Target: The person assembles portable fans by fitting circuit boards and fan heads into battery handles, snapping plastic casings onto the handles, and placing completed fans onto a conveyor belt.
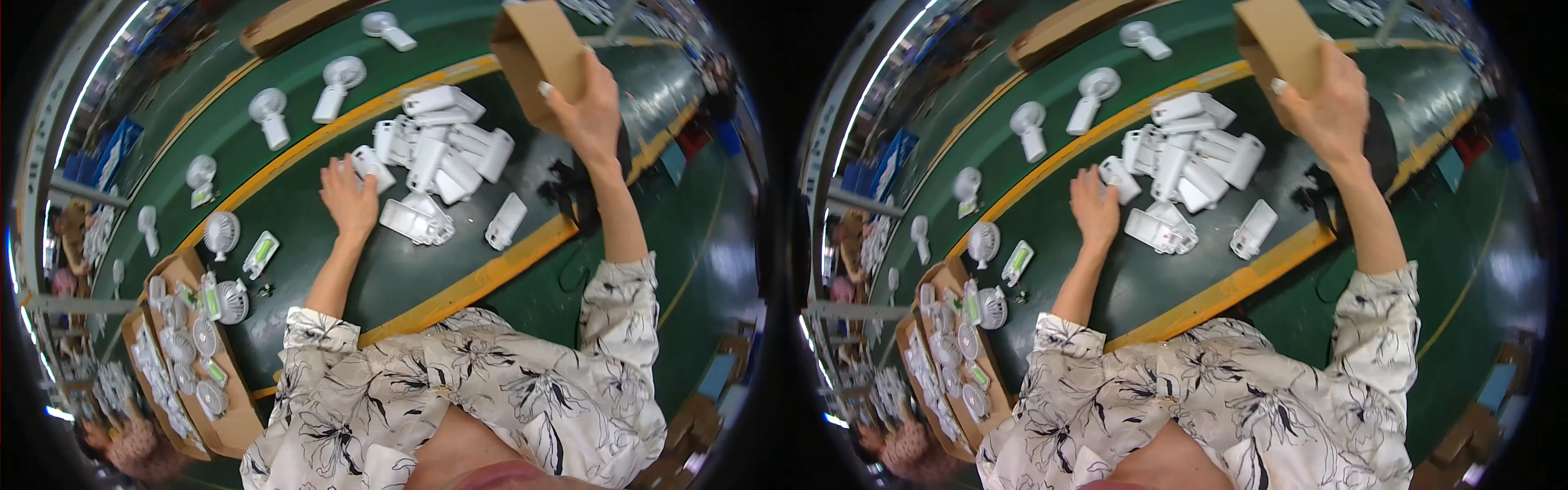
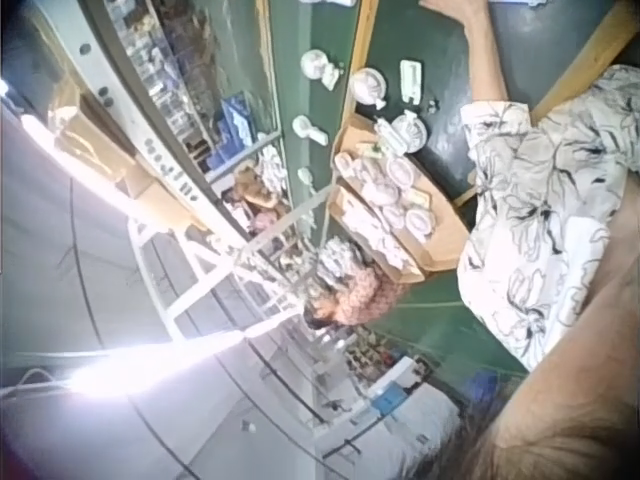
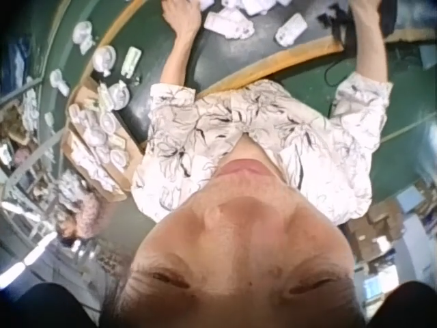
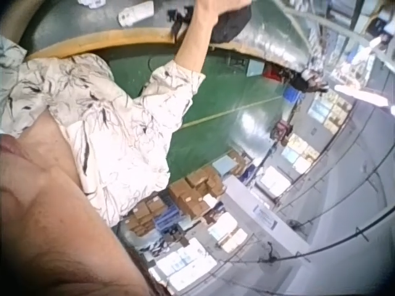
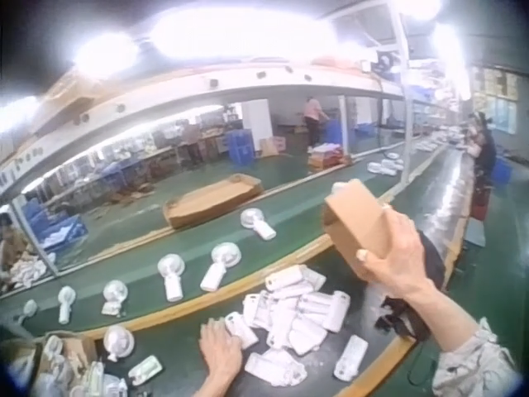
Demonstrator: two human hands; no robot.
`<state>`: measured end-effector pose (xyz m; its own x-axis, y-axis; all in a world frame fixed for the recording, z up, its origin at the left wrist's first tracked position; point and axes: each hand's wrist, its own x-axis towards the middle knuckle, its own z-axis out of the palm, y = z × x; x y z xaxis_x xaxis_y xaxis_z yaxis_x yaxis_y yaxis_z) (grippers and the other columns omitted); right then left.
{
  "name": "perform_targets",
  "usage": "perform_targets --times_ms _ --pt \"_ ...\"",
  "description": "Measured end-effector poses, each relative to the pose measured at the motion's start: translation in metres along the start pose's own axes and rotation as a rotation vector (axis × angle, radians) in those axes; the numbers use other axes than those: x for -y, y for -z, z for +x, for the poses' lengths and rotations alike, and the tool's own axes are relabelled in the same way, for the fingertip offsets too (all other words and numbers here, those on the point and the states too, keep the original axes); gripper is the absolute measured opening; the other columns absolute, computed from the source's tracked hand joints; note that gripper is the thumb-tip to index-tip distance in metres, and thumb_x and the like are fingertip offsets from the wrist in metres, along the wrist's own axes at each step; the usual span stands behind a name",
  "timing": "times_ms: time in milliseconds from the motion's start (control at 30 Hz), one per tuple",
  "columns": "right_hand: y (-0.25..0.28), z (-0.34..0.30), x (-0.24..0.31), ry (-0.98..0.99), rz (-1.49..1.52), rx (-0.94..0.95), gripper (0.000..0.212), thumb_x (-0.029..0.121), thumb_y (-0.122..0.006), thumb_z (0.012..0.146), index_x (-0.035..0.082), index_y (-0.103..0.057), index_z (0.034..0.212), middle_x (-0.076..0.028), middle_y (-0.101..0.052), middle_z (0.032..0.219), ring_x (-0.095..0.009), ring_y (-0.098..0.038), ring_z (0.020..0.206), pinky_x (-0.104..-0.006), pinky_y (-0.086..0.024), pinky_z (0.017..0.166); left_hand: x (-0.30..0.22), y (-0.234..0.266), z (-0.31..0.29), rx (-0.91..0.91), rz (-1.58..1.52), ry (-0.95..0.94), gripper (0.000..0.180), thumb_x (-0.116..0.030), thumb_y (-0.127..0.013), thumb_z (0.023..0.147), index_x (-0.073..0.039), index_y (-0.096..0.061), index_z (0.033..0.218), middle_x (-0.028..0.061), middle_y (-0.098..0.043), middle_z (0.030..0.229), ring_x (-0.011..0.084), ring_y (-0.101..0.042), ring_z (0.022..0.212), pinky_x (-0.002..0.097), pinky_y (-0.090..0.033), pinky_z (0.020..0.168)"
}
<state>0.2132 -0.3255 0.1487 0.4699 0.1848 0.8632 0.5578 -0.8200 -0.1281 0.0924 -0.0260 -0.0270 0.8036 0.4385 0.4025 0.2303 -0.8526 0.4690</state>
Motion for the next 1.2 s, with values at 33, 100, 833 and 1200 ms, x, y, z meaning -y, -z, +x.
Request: perform_targets --times_ms 33,100,833,1200 --pt "-0.002 -0.001 -0.005 0.036 0.018 0.0 0.059 0.02 -0.068 0.064 0.001 -0.045 0.114 -0.018 -0.052 0.103 -0.034 -0.05 0.095 -0.0391 -0.041 0.083 0.008 -0.008 0.001 0.009 0.076 -0.011 0.058 -0.033 -0.054 0.075 -0.006 -0.04 0.125 0.0191 -0.033 0.132 0.0379 -0.025 0.124 0.0571 -0.026 0.093" --pt "-0.003 -0.011 -0.019 -0.033 0.054 0.057 0.06 0.014 -0.068 0.065 -0.001 -0.044 0.117 -0.019 -0.051 0.109 -0.034 -0.048 0.102 -0.0388 -0.038 0.088 -0.007 -0.01 -0.002 -0.037 0.056 -0.059 0.055 -0.032 -0.059 0.069 -0.006 -0.046 0.116 0.0177 -0.037 0.125 0.0364 -0.031 0.118 0.0558 -0.03 0.09" --pt "-0.026 0.004 -0.014 -0.415 1.304 0.303 0.071 0.017 -0.06 0.077 0.0 -0.022 0.134 -0.014 -0.034 0.133 -0.023 -0.034 0.123 -0.0335 -0.025 0.101 -0.052 -0.026 0.077 -0.006 -0.438 -0.247 0.038 -0.023 -0.051 0.075 -0.004 -0.054 0.107 0.0162 -0.049 0.116 0.0335 -0.047 0.105 0.0379 -0.039 0.088" --pt "-0.059 0.089 0.122 0.176 1.192 0.543 0.078 0.022 -0.065 0.068 0.0 -0.027 0.133 -0.015 -0.041 0.127 -0.025 -0.04 0.117 -0.034 -0.029 0.099 0.053 0.104 -0.099 -0.009 -0.461 0.312 0.027 -0.018 -0.055 0.081 0.0 -0.058 0.101 0.0077 -0.056 0.063 0.0098 -0.048 0.055 0.0254 -0.042 0.054"
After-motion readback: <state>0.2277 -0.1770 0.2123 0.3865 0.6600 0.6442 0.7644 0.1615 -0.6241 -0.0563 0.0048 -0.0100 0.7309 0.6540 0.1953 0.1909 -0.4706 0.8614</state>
